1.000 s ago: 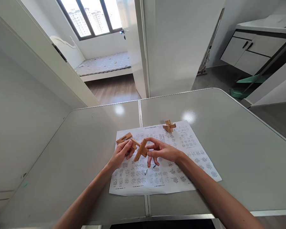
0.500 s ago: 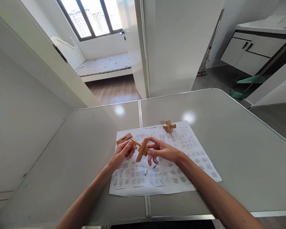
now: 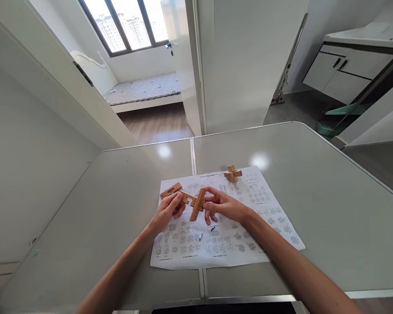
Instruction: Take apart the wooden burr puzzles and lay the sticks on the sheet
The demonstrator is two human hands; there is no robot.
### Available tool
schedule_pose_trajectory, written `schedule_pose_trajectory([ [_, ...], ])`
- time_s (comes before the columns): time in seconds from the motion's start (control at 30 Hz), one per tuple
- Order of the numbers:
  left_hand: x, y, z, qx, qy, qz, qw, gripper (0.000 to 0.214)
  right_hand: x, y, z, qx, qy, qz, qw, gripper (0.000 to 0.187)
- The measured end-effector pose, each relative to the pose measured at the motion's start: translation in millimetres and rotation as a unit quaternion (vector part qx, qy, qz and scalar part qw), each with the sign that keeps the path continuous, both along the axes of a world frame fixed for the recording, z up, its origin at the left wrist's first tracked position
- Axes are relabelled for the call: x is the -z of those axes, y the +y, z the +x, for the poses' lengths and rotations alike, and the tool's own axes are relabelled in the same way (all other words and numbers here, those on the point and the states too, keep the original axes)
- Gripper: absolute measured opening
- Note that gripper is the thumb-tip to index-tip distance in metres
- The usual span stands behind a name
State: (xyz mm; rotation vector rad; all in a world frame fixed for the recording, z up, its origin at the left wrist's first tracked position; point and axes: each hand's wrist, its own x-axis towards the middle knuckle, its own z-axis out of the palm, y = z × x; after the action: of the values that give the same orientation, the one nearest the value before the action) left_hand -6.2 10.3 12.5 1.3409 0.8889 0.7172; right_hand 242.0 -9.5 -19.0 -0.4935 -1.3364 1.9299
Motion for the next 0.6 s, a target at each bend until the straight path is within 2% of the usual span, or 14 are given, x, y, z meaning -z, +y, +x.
schedule_pose_trajectory([
  [0.33,4.9,1.1,-0.6,0.003,0.0,-0.004,1.0,0.053,-2.2,0.1,-0.1,0.014,-0.017,0.01,1.0,0.033],
  [0.6,2.1,0.2,-0.7,0.007,0.004,-0.002,1.0,0.052,-2.3,0.5,0.6,0.022,-0.033,0.008,0.999,0.035],
])
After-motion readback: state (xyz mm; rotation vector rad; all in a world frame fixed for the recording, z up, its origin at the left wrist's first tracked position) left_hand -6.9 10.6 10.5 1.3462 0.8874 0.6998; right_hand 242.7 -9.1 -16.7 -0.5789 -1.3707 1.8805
